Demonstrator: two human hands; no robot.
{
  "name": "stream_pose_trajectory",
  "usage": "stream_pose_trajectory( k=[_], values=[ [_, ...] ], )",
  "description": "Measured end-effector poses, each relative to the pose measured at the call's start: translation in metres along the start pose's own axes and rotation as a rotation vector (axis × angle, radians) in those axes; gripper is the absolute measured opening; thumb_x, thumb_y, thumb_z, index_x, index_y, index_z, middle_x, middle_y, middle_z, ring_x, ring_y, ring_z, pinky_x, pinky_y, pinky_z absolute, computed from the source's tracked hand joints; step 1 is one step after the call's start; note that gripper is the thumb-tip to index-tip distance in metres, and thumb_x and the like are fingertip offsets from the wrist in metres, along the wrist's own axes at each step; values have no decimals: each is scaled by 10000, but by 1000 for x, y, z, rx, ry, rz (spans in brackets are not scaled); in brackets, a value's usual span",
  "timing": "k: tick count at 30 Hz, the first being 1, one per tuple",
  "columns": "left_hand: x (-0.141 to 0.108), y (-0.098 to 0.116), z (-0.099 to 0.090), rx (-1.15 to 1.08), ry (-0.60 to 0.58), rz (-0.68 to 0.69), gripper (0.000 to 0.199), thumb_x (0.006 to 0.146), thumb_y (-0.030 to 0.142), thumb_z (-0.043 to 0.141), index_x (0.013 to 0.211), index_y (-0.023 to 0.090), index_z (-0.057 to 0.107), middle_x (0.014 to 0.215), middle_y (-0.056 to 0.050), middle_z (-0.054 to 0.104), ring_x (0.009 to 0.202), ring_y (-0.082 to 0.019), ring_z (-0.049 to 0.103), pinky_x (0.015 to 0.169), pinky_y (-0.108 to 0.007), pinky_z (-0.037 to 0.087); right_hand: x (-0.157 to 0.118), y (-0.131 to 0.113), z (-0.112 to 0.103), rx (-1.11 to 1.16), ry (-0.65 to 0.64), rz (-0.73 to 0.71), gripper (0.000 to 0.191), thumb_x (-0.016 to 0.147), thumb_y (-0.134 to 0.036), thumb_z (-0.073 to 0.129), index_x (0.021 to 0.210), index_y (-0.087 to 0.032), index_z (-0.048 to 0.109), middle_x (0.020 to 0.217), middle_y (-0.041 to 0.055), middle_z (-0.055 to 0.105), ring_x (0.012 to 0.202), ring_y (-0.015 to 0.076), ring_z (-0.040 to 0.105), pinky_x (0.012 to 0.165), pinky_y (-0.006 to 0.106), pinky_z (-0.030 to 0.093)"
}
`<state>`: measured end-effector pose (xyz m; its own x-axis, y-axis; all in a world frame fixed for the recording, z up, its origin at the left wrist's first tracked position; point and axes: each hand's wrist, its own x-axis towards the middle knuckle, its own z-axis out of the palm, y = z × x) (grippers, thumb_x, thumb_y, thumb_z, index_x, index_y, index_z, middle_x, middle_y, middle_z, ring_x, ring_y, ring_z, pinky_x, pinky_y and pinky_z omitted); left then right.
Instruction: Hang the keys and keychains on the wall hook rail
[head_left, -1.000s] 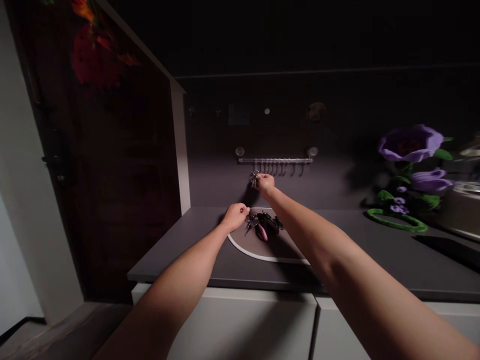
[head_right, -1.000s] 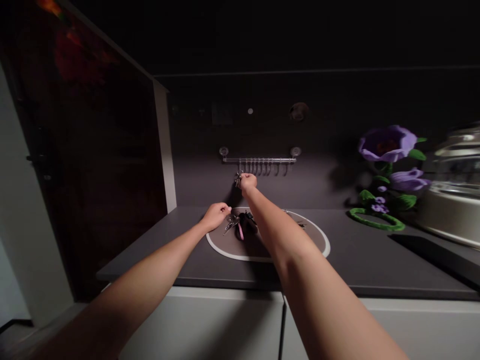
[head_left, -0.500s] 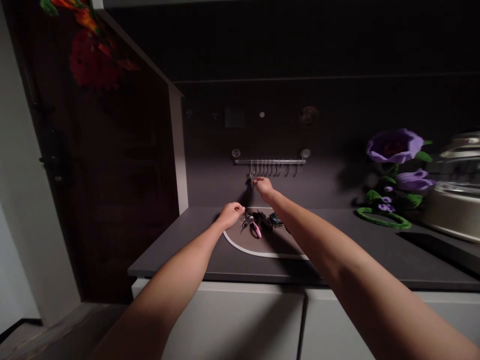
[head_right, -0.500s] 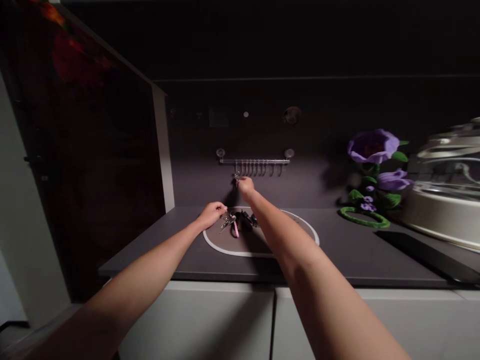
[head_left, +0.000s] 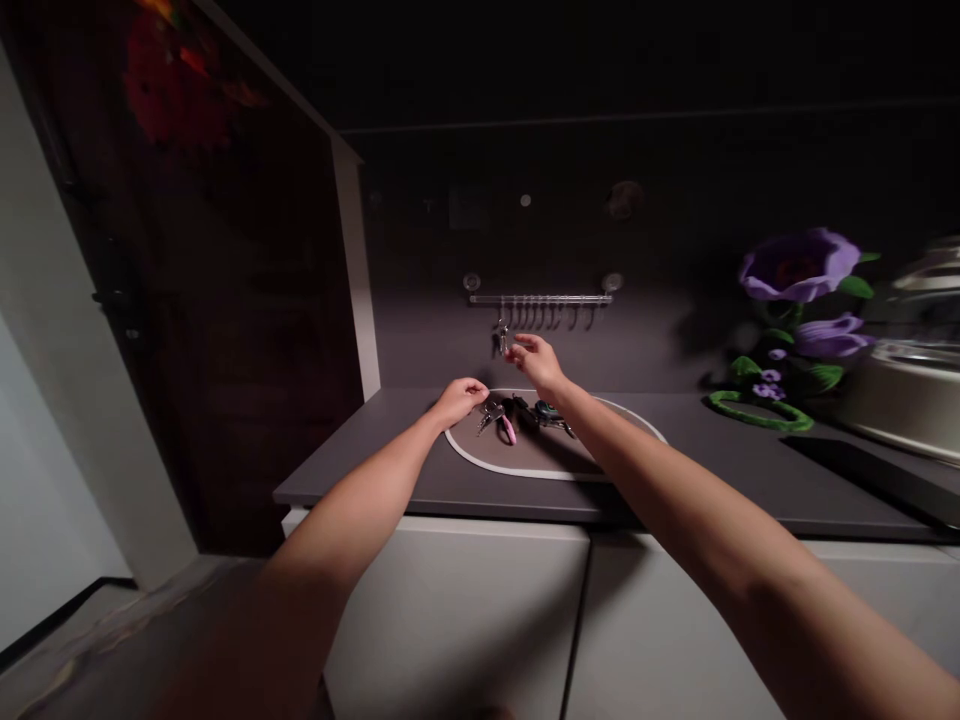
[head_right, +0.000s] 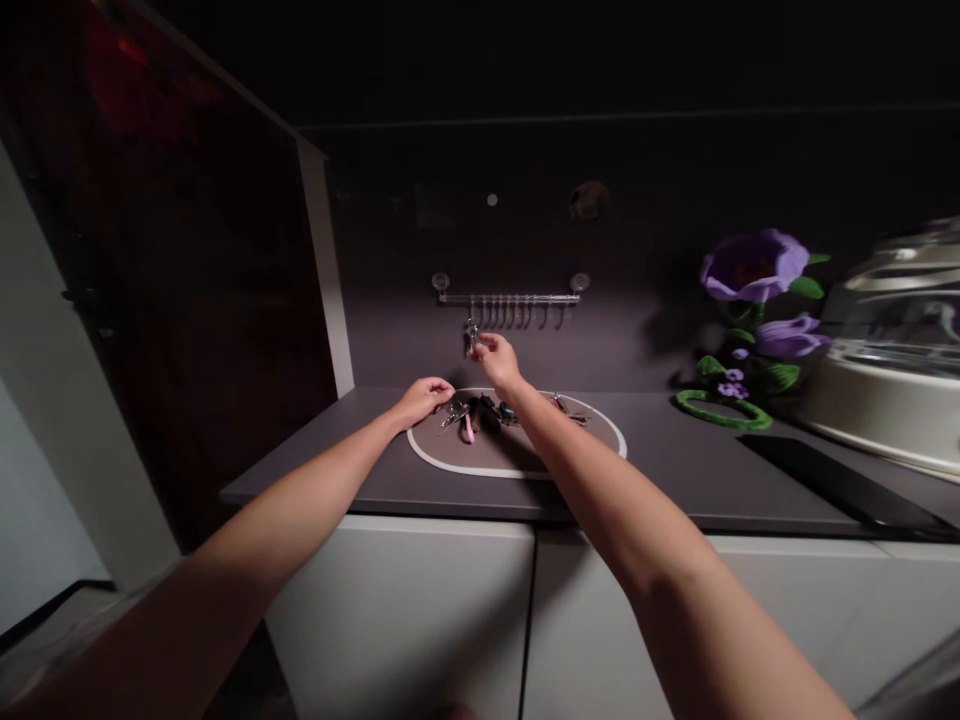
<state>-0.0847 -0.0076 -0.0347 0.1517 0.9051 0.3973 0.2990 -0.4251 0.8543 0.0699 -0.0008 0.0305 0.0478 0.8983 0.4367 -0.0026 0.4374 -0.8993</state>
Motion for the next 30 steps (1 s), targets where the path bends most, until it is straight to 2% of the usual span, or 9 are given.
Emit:
stream_pose_trajectory(
  k=[4, 7, 10, 13, 16, 24, 30],
  values=[
    [-1, -3, -1, 27, -42, 16, 204, 718, 296, 584, 803, 112, 608, 557, 33, 502, 476, -58, 389, 492, -203, 310, -14, 17, -10, -181, -46, -119, 212, 772, -142, 531, 974, -141, 595, 634, -4, 622, 633, 99, 591, 730, 246, 446],
    [-1, -3, -2, 78, -68, 28, 220, 722, 300, 588, 830, 110, 616, 584, 23, 525, 501, -60, 402, 513, -201, 327, -22, 28, -16, -358, -91, -226, 152, 762, -163, 561, 892, -165, 639, 730, 17, 657, 695, 117, 597, 771, 259, 437],
    [0, -6, -2, 128, -76, 40, 228, 713, 298, 602, 835, 107, 624, 612, 13, 549, 530, -67, 423, 545, -205, 347, -27, 34, -17, -560, -198, -335, 111, 764, -168, 569, 818, -177, 666, 854, 45, 675, 804, 143, 594, 820, 262, 416],
    [3, -11, -3, 139, -85, 44, 214, 709, 281, 606, 824, 103, 628, 647, 0, 577, 575, -77, 462, 592, -211, 373, -26, 38, -15, -750, -304, -375, 119, 773, -157, 560, 794, -177, 675, 896, 60, 675, 876, 161, 581, 839, 254, 400],
    [6, -16, -4, 154, -111, 42, 196, 706, 270, 611, 807, 103, 630, 657, -5, 590, 601, -84, 487, 624, -217, 389, -23, 42, -12, -875, -341, -383, 147, 795, -172, 535, 831, -168, 678, 924, 74, 673, 885, 168, 580, 824, 248, 398],
    [8, -19, -6, 189, -143, 31, 128, 718, 227, 587, 740, 103, 609, 629, 10, 567, 594, -83, 475, 610, -213, 368, -20, 44, -10, -939, -365, -397, 179, 814, -195, 513, 863, -152, 680, 928, 89, 676, 847, 175, 587, 758, 240, 396],
    [4, -12, -7, 165, -115, -5, 180, 712, 277, 617, 753, 104, 589, 596, 25, 532, 541, -65, 430, 539, -198, 324, -20, 45, -9, -911, -374, -385, 151, 792, -183, 542, 826, -165, 688, 869, 69, 684, 803, 163, 587, 741, 227, 391]
  ],
)
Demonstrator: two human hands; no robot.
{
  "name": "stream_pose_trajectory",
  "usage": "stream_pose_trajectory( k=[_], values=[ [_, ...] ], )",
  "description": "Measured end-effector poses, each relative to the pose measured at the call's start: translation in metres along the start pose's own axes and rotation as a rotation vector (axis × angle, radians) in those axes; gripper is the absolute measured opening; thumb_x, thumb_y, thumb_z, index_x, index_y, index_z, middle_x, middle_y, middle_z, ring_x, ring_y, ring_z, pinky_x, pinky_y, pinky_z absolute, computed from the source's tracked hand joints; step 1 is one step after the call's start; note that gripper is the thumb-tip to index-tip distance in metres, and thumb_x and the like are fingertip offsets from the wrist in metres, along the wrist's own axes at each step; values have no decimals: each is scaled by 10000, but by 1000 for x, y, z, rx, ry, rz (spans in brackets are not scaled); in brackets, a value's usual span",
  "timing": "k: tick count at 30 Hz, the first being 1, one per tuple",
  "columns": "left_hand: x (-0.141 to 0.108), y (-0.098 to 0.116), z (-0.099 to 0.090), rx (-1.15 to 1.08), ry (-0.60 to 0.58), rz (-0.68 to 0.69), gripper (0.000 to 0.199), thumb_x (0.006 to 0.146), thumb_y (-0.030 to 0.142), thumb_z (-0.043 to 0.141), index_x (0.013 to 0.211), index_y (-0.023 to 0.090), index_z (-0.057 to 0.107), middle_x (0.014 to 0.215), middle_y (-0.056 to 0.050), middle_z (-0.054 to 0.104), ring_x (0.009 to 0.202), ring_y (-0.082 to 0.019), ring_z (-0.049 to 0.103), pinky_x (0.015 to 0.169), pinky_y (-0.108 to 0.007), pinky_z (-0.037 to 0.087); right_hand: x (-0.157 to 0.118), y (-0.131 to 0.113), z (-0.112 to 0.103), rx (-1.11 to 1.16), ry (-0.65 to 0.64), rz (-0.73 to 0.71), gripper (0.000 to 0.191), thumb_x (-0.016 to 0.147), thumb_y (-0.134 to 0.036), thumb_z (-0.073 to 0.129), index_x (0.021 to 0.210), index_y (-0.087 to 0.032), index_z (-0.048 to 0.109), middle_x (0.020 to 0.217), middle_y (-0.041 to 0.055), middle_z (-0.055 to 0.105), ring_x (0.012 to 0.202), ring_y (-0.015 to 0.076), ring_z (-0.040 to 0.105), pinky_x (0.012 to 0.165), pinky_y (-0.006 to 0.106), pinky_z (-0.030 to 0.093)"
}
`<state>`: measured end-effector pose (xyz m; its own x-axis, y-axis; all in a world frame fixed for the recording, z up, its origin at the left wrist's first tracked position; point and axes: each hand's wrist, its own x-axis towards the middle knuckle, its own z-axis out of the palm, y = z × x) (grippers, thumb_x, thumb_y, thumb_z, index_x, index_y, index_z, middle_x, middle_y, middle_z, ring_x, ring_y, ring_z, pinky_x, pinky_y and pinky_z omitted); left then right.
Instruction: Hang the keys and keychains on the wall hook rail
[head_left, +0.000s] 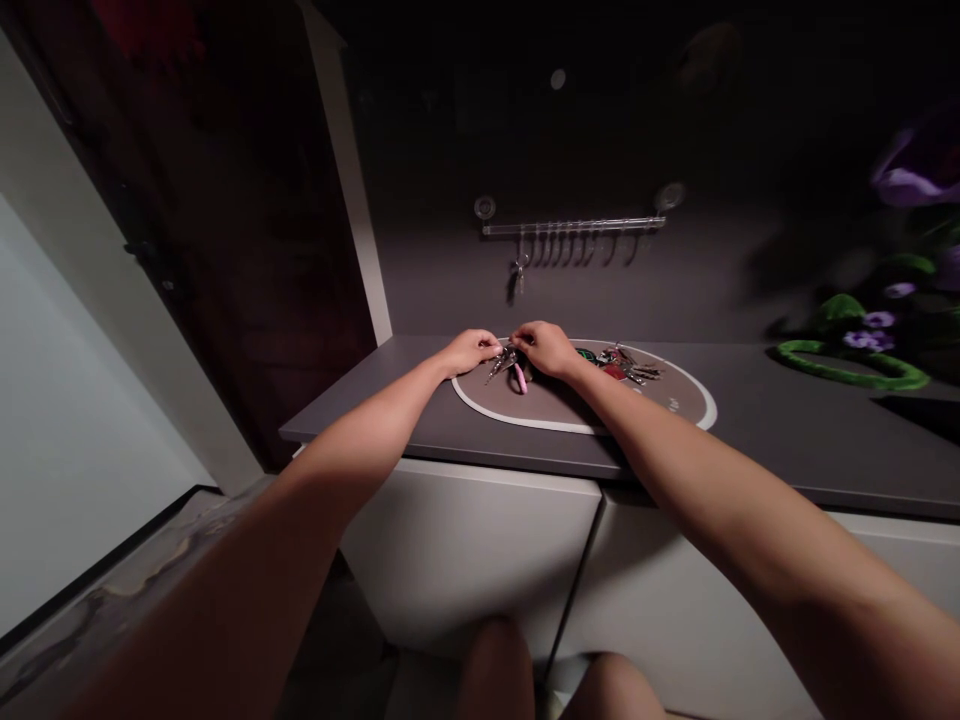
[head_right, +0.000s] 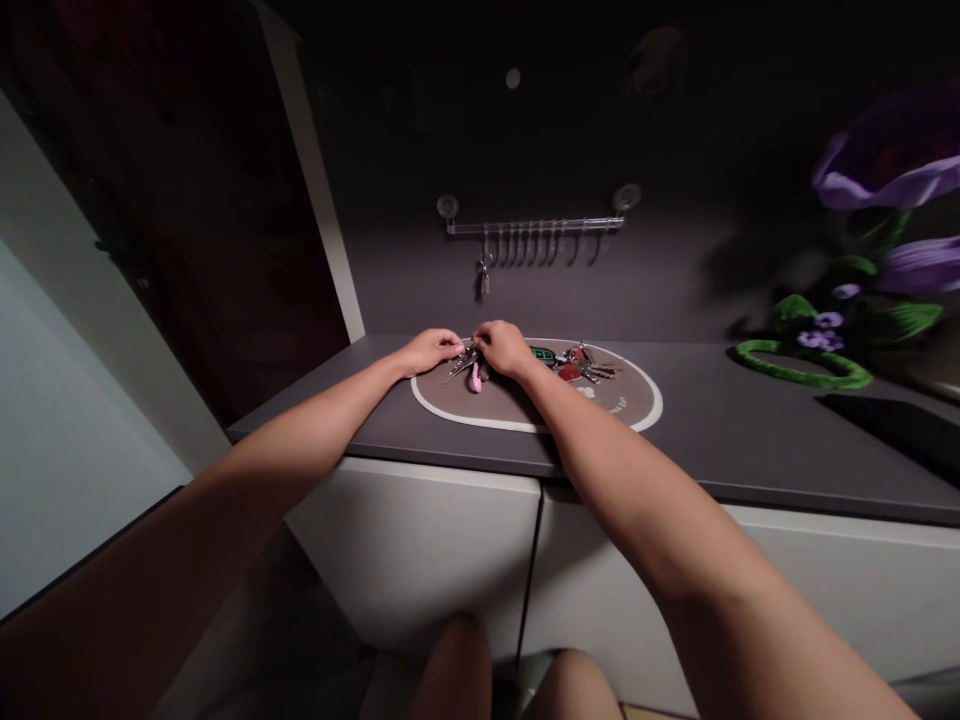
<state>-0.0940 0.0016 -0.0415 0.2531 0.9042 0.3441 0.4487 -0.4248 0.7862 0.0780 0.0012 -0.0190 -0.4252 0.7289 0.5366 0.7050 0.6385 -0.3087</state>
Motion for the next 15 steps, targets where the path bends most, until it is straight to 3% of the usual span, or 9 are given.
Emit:
stream_pose_trajectory(
  k=[15],
  values=[
    [0, 9, -1, -463, 20, -69, 72, 789, 153, 564, 762, 93, 536, 648, 4, 557, 536, -45, 513, 547, -189, 411, 0, -3, -1, 2, -15, 11, 167, 802, -197, 524, 856, -161, 678, 885, 72, 677, 806, 166, 576, 741, 236, 390]
  ],
)
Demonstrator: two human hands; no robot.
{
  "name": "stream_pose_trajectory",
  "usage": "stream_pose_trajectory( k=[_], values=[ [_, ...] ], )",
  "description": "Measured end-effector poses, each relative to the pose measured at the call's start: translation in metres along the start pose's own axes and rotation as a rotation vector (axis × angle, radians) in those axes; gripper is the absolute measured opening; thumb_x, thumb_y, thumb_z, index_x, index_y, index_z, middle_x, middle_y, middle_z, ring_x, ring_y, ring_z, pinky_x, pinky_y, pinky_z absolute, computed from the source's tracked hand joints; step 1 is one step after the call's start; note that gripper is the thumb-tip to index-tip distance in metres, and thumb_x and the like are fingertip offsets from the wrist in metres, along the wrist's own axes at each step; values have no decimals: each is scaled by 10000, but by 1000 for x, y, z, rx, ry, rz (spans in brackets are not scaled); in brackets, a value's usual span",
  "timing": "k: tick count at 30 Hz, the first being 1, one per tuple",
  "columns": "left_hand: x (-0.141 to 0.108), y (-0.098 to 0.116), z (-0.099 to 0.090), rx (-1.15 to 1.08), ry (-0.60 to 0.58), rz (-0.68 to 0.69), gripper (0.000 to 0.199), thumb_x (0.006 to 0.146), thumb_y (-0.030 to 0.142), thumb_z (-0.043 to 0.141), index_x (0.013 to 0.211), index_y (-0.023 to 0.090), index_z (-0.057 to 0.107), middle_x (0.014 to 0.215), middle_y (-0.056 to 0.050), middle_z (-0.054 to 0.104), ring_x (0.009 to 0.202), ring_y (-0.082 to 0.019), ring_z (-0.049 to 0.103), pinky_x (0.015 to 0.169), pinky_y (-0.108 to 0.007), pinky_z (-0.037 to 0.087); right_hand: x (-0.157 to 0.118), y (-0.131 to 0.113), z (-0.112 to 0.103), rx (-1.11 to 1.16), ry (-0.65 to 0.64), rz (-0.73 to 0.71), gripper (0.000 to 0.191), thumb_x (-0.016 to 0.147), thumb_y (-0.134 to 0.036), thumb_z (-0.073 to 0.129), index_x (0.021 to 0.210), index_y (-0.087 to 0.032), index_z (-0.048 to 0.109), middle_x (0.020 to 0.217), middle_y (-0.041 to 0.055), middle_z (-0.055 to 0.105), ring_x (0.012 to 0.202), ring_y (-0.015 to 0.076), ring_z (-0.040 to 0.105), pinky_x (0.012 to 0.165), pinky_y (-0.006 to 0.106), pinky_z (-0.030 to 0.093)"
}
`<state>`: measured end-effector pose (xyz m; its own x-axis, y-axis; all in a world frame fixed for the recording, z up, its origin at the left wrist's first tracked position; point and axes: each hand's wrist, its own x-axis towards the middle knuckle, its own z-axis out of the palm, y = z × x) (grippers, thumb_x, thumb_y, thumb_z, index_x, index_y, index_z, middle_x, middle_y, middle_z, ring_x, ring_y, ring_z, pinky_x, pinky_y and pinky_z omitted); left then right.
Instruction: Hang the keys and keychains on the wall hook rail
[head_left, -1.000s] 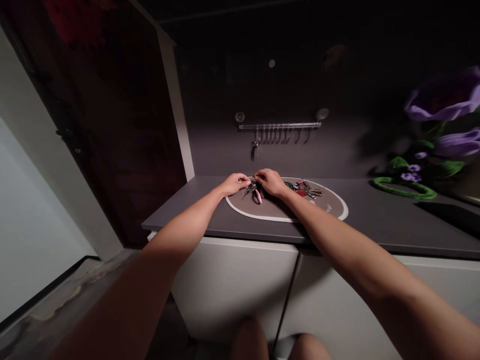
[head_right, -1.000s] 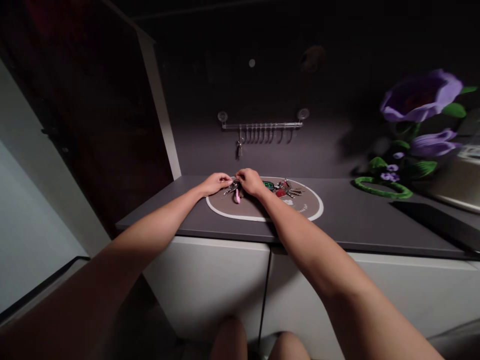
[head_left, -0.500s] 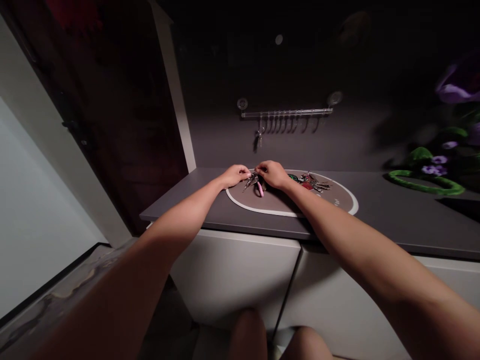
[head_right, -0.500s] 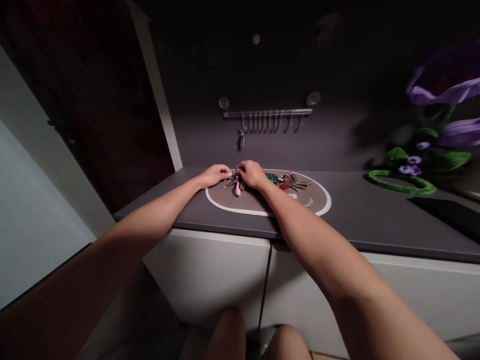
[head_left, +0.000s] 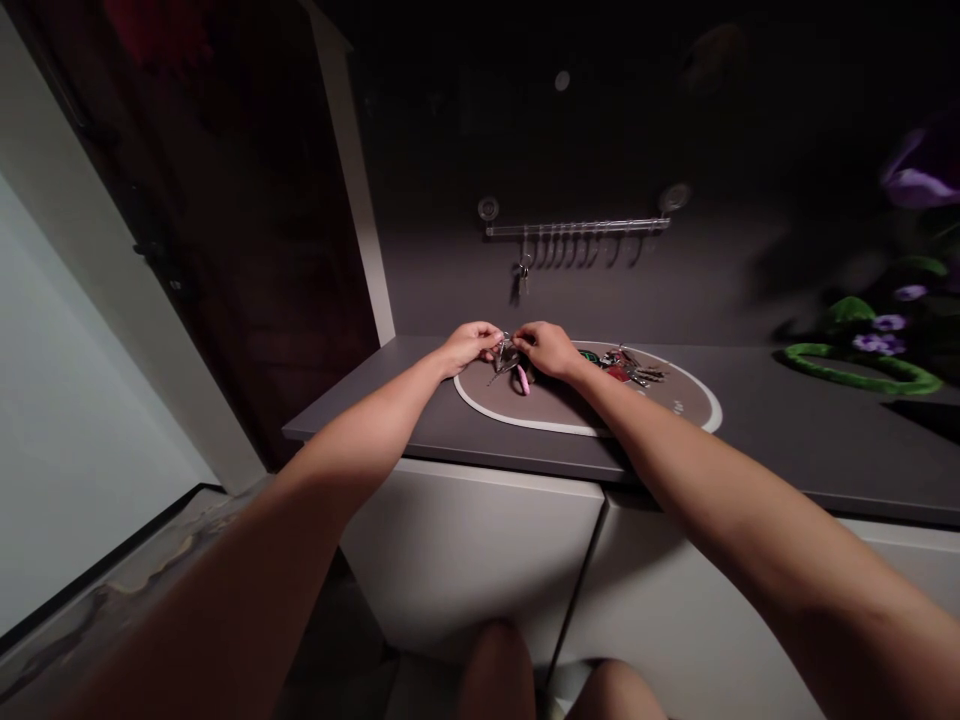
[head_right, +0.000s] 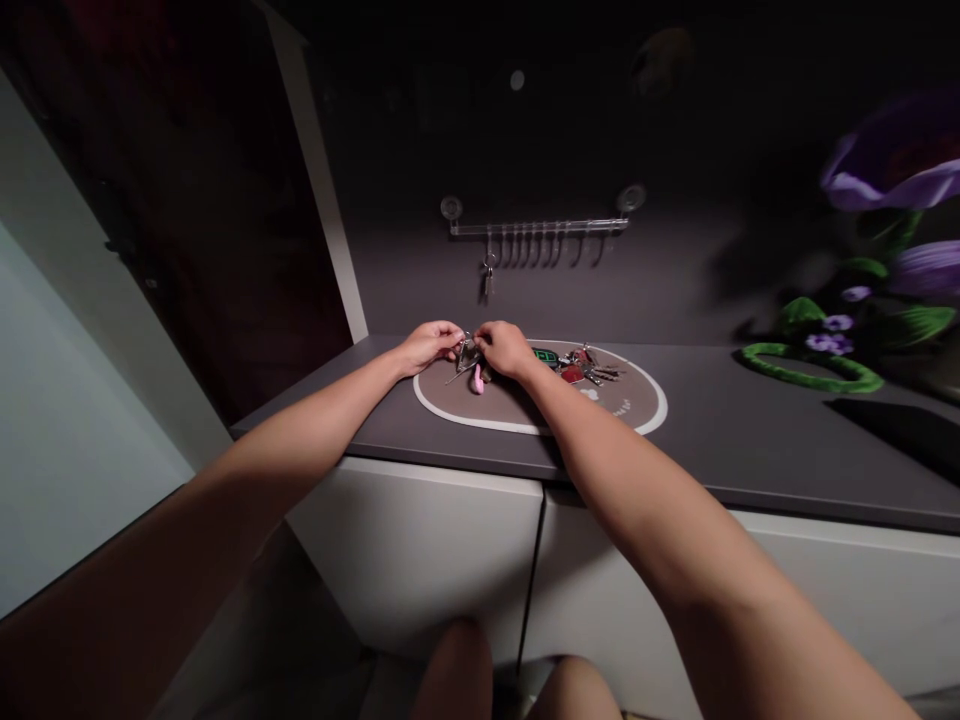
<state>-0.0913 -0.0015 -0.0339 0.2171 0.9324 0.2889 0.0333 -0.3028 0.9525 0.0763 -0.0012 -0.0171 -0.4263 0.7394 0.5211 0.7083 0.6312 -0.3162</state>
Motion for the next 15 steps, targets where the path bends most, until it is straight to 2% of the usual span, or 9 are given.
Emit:
stream_pose_trajectory(
  k=[5, 9, 15],
  values=[
    [-2, 4, 1, -152, 23, -13, 81, 783, 161, 581, 775, 100, 528, 690, 2, 567, 597, -49, 548, 603, -191, 450, -1, -3, -1, 56, 41, -36, 170, 788, -179, 531, 883, -159, 671, 917, 77, 669, 842, 174, 579, 787, 255, 396],
    [-2, 5, 1, -242, 14, -1, 77, 777, 159, 586, 782, 104, 532, 721, -6, 580, 657, -69, 572, 643, -215, 467, -2, -6, -3, 115, 84, -12, 191, 781, -201, 532, 927, -167, 651, 938, 64, 665, 855, 163, 577, 800, 264, 403],
    [-3, 7, 0, -339, 0, 27, 134, 744, 196, 631, 783, 116, 531, 720, -1, 588, 658, -76, 568, 676, -252, 473, -6, -12, -6, 333, 99, 7, 189, 769, -252, 519, 908, -164, 612, 865, 28, 653, 772, 131, 564, 746, 261, 419]
  ],
)
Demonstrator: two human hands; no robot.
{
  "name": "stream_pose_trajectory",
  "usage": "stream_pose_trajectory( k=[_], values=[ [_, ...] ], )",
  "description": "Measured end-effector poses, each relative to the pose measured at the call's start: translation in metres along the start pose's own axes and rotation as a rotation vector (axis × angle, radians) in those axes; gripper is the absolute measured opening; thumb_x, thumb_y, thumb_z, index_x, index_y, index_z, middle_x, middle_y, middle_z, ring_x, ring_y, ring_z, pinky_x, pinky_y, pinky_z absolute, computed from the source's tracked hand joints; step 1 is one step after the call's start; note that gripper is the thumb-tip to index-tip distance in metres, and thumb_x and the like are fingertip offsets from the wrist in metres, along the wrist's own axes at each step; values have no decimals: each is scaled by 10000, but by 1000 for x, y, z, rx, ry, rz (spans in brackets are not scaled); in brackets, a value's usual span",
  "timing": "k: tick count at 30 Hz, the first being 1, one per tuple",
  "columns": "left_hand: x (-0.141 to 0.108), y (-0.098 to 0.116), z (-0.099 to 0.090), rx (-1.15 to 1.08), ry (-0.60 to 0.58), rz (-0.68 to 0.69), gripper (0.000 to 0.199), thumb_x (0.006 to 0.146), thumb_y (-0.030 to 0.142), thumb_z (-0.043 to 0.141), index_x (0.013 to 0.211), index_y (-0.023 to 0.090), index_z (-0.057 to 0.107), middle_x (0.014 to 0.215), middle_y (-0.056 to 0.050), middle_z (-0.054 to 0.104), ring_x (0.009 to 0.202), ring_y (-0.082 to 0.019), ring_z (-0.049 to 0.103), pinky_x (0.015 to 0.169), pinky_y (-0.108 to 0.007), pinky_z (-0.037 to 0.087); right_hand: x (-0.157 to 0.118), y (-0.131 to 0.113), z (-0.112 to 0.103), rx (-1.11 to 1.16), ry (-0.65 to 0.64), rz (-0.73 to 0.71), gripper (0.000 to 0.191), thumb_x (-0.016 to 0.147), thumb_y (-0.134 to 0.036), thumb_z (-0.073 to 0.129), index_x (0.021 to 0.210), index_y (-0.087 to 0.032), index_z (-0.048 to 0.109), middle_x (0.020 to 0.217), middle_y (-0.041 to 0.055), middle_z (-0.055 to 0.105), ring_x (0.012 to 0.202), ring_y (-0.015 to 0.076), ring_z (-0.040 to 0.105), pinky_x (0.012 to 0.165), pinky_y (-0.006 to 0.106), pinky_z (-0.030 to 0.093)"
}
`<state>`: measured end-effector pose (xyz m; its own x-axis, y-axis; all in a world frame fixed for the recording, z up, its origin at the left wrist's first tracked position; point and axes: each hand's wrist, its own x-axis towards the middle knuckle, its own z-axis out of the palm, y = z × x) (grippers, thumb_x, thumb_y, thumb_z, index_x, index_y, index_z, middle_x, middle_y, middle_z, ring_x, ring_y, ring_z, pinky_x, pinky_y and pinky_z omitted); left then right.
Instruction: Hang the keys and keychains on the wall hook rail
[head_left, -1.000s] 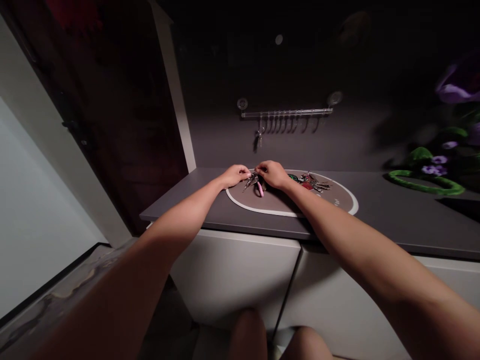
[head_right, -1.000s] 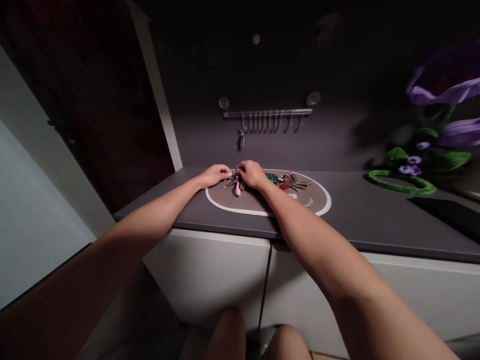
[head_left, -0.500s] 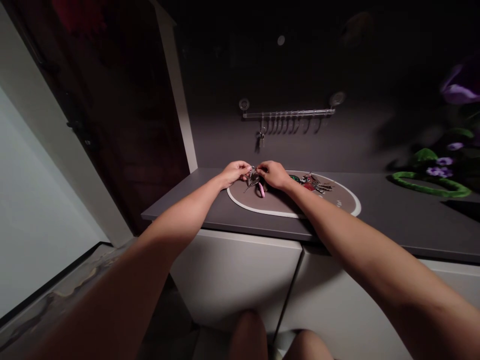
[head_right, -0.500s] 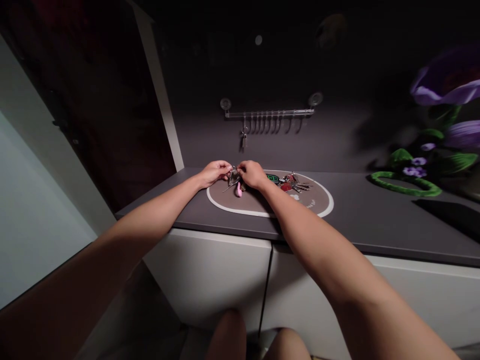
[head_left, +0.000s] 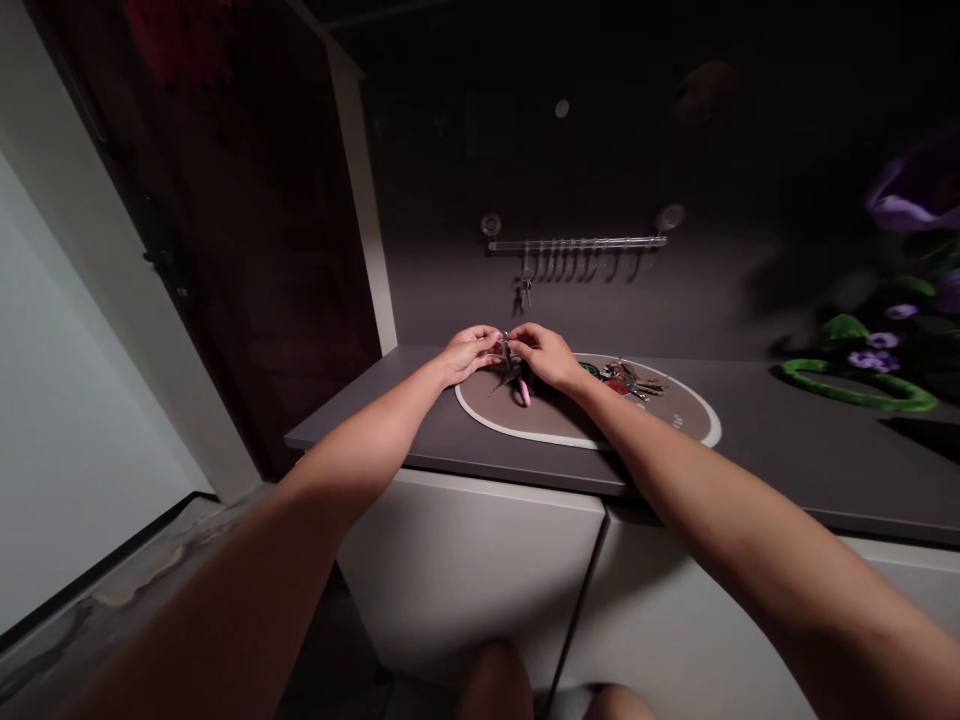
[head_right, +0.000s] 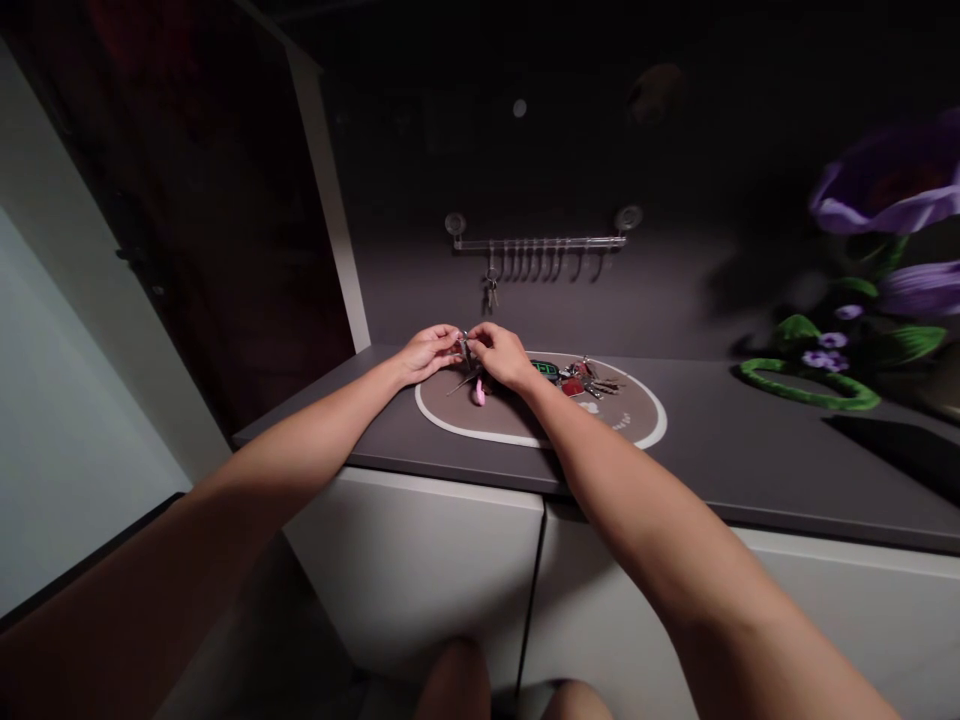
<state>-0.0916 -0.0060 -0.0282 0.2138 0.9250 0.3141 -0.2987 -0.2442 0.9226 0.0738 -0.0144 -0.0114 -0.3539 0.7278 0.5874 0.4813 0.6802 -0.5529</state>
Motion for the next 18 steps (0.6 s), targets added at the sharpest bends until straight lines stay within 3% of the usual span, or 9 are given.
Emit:
stream_pose_trajectory(
  k=[10, 18],
  values=[
    [-1, 0, 1, -19, -40, -12, 157, 729, 215, 651, 785, 116, 543, 712, -4, 596, 672, -87, 574, 758, -319, 478, 4, 10, 6, 222, -17, -16, 184, 737, -331, 553, 803, -160, 571, 764, 10, 609, 678, 107, 517, 670, 231, 414],
    [-2, 0, 2, -22, -53, -16, 187, 707, 227, 670, 792, 117, 544, 726, -11, 608, 682, -96, 590, 700, -274, 478, 6, 15, 8, 296, 4, -25, 192, 715, -343, 561, 770, -159, 564, 703, 3, 572, 633, 105, 495, 618, 233, 403]
  ],
)
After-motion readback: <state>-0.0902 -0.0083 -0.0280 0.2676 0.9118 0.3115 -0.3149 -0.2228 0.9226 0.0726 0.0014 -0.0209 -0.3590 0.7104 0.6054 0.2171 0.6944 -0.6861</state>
